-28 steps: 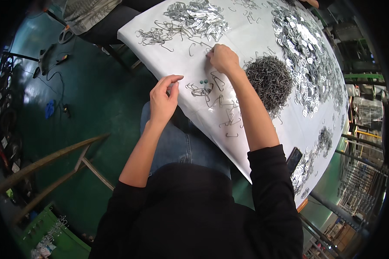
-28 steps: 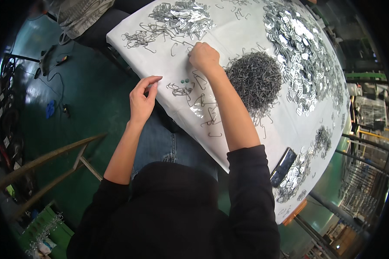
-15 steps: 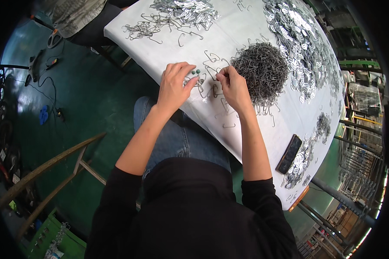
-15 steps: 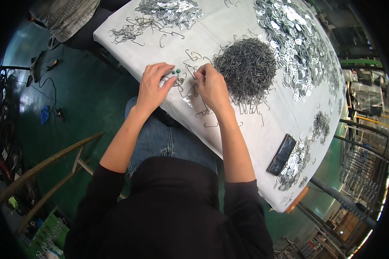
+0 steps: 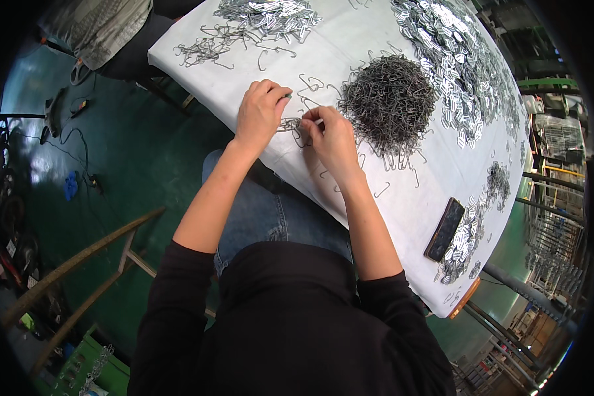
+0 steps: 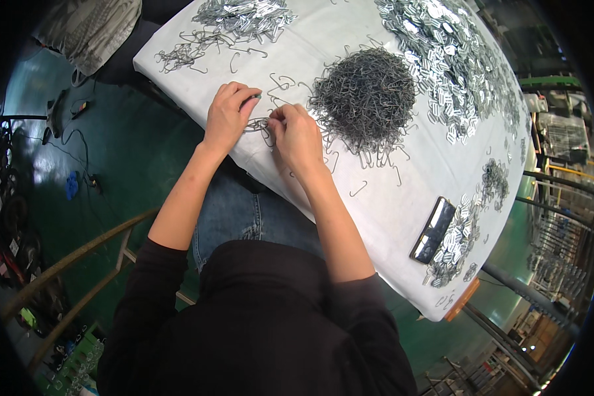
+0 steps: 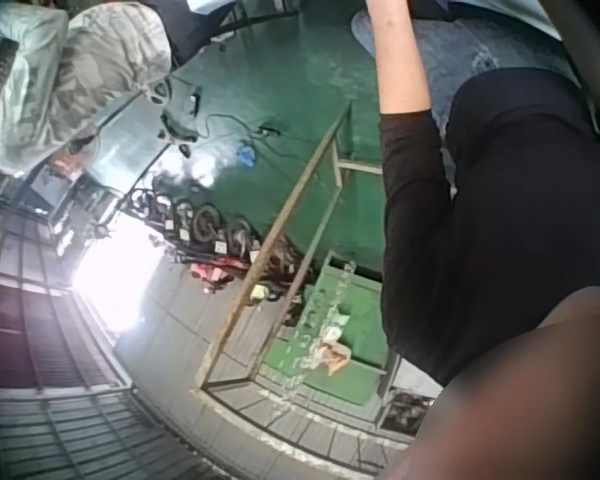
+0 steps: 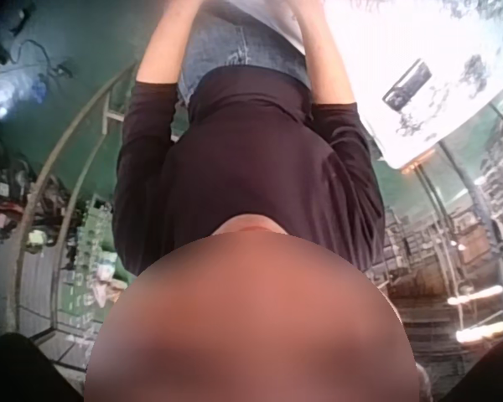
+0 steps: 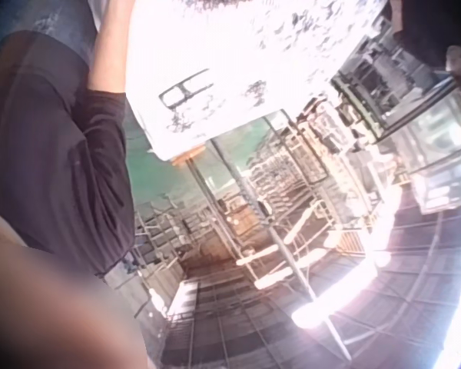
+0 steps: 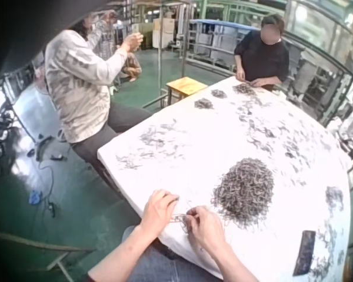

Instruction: The person pours metal hooks and fasteners from a black plastic bin onto a white table, then repeatedly picks up individual hooks and fasteners to join them by hand. The person continues assembling the small metal parts one at a time while seated at the table.

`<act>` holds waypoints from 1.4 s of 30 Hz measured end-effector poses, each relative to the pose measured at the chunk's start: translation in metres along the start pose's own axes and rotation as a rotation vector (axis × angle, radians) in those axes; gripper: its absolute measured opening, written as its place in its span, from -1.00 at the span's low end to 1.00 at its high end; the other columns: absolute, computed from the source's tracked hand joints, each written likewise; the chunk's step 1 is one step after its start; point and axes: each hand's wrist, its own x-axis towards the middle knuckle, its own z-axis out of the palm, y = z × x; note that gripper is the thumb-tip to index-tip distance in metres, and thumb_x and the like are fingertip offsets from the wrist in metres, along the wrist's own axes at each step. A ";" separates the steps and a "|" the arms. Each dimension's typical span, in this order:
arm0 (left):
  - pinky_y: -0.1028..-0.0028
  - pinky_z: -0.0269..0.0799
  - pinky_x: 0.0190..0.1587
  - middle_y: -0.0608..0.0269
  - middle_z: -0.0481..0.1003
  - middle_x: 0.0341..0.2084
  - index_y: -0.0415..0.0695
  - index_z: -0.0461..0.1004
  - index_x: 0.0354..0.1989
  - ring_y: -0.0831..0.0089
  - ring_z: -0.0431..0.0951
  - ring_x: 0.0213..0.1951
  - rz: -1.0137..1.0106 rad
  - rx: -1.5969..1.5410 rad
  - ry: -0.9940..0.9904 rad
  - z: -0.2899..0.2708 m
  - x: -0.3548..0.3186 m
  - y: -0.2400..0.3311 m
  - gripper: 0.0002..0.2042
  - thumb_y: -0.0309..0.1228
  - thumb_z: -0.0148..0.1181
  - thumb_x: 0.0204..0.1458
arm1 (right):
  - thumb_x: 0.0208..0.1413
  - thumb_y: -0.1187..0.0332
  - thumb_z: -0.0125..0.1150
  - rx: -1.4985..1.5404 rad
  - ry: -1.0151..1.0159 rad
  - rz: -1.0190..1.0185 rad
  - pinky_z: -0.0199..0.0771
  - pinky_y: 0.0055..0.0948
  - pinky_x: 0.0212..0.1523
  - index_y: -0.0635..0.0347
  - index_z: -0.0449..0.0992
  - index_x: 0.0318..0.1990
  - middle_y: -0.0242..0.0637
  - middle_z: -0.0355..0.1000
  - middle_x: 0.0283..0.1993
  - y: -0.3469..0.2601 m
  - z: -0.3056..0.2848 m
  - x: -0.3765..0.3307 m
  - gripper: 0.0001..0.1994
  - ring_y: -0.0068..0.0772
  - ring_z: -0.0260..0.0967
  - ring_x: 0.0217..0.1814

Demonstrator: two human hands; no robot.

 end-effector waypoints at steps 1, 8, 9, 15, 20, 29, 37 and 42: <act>0.35 0.41 -0.17 0.18 0.50 -0.36 -0.16 0.57 -0.24 0.24 0.48 -0.24 -0.008 -0.015 0.004 -0.003 0.002 -0.001 -0.79 -0.49 0.30 -0.11 | 0.04 0.44 0.25 -0.054 0.030 -0.036 0.42 -0.36 -0.33 0.26 0.55 -0.30 -0.21 0.49 -0.31 0.000 0.000 0.005 -0.90 -0.27 0.48 -0.41; 0.35 0.43 -0.20 0.14 0.50 -0.37 -0.23 0.51 -0.29 0.22 0.52 -0.27 -0.079 0.021 -0.081 -0.019 -0.005 -0.005 -0.78 -0.47 0.34 -0.14 | -0.01 0.38 0.21 -0.310 -0.175 -0.288 0.45 -0.27 -0.24 0.13 0.55 -0.29 -0.31 0.46 -0.26 -0.002 0.007 0.063 -0.88 -0.20 0.47 -0.22; 0.35 0.43 -0.20 0.14 0.49 -0.38 -0.24 0.51 -0.31 0.22 0.52 -0.28 -0.086 0.036 -0.089 -0.018 -0.005 -0.005 -0.79 -0.47 0.34 -0.14 | -0.01 0.39 0.20 -0.361 -0.234 -0.312 0.45 -0.27 -0.24 0.13 0.54 -0.30 -0.31 0.47 -0.26 -0.002 0.009 0.068 -0.89 -0.21 0.47 -0.21; 0.31 0.42 -0.26 0.11 0.49 -0.44 -0.24 0.48 -0.39 0.18 0.51 -0.34 -0.140 -0.008 -0.119 -0.019 0.003 -0.006 -0.82 -0.49 0.35 -0.15 | -0.01 0.37 0.18 -0.486 -0.283 -0.383 0.47 -0.24 -0.21 0.21 0.51 -0.32 -0.15 0.46 -0.27 0.000 0.015 0.077 -0.86 -0.09 0.46 -0.20; 0.45 0.49 -0.35 0.14 0.57 -0.50 -0.26 0.48 -0.38 0.35 0.59 -0.45 -0.410 -0.270 -0.111 -0.030 0.010 -0.003 -0.86 -0.50 0.30 -0.08 | 0.03 0.30 0.17 0.104 -0.375 -0.013 0.44 -0.43 -0.27 0.30 0.49 -0.34 -0.23 0.50 -0.37 0.002 -0.009 0.080 -0.79 -0.39 0.47 -0.31; 0.60 0.43 -0.29 0.25 0.57 -0.44 -0.27 0.53 -0.24 0.59 0.53 -0.38 -0.502 -0.448 -0.124 -0.023 0.006 -0.022 -0.81 -0.46 0.26 -0.01 | -0.09 0.25 0.28 0.121 -0.309 0.178 0.50 -0.29 -0.31 0.30 0.58 -0.26 -0.05 0.55 -0.33 -0.001 0.013 0.074 -0.70 -0.21 0.53 -0.34; 0.62 0.40 -0.27 0.23 0.53 -0.39 -0.29 0.48 -0.17 0.61 0.48 -0.35 -0.534 -0.546 -0.181 -0.021 0.007 -0.040 -0.81 -0.47 0.21 0.08 | -0.15 0.39 0.19 -0.371 -0.066 -0.038 0.51 -0.25 -0.28 0.30 0.55 -0.35 -0.05 0.46 -0.31 -0.024 0.072 0.062 -0.80 -0.11 0.49 -0.23; 0.58 0.42 -0.24 0.22 0.50 -0.35 -0.28 0.44 -0.16 0.56 0.49 -0.34 -0.497 -0.459 0.030 -0.032 0.014 -0.012 -0.81 -0.46 0.19 0.11 | 0.11 0.24 0.18 0.096 -0.296 0.247 0.51 -0.22 -0.34 0.37 0.51 -0.30 -0.14 0.46 -0.44 -0.008 0.049 0.077 -0.71 -0.16 0.48 -0.38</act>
